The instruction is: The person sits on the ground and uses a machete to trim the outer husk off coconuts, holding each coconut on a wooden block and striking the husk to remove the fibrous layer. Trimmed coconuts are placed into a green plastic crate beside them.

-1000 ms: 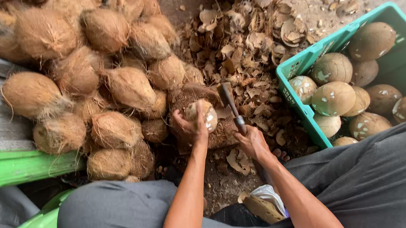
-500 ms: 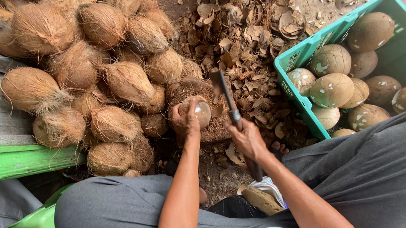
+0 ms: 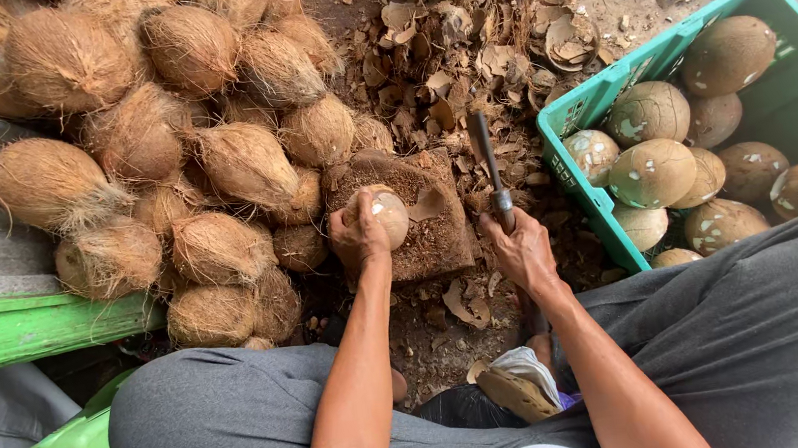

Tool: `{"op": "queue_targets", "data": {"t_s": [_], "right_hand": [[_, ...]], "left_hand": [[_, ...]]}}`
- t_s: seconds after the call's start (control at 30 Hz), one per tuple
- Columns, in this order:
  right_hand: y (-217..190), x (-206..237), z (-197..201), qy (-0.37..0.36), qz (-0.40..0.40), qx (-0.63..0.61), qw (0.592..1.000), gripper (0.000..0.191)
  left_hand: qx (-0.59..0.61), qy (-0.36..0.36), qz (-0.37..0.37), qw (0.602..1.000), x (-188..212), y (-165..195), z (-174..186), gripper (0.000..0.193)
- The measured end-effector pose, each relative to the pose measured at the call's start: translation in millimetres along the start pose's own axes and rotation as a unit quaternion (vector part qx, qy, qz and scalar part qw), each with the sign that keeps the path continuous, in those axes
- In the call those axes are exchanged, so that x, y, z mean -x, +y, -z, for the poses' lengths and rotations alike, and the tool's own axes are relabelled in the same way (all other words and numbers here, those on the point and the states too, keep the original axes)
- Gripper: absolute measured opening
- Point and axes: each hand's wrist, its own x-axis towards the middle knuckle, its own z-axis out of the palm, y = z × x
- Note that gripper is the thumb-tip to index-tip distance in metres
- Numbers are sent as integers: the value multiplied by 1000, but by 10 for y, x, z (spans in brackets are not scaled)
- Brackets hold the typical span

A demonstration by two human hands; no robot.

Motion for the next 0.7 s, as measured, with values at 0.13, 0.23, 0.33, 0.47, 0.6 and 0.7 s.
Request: {"op": "queue_targets", "data": {"t_s": [0.13, 0.23, 0.33, 0.47, 0.6, 0.7], "right_hand": [[-65, 135, -85, 10, 138, -96, 986, 34], [26, 187, -398, -65, 119, -139, 981, 22], [142, 158, -770, -151, 17, -66, 986, 28], [286, 13, -741, -213, -7, 84, 973, 33], [302, 37, -481, -153, -29, 99, 983, 15], [184, 5, -303, -82, 5, 171, 982, 19]], "left_hand": [[-25, -25, -9, 999, 75, 132, 117, 61], [-36, -15, -28, 999, 102, 130, 167, 59], [-27, -8, -45, 999, 94, 64, 165, 62], [-25, -2, -46, 999, 20, -34, 118, 66], [26, -23, -16, 999, -99, -85, 116, 65], [9, -4, -20, 1000, -149, -100, 152, 72]]}}
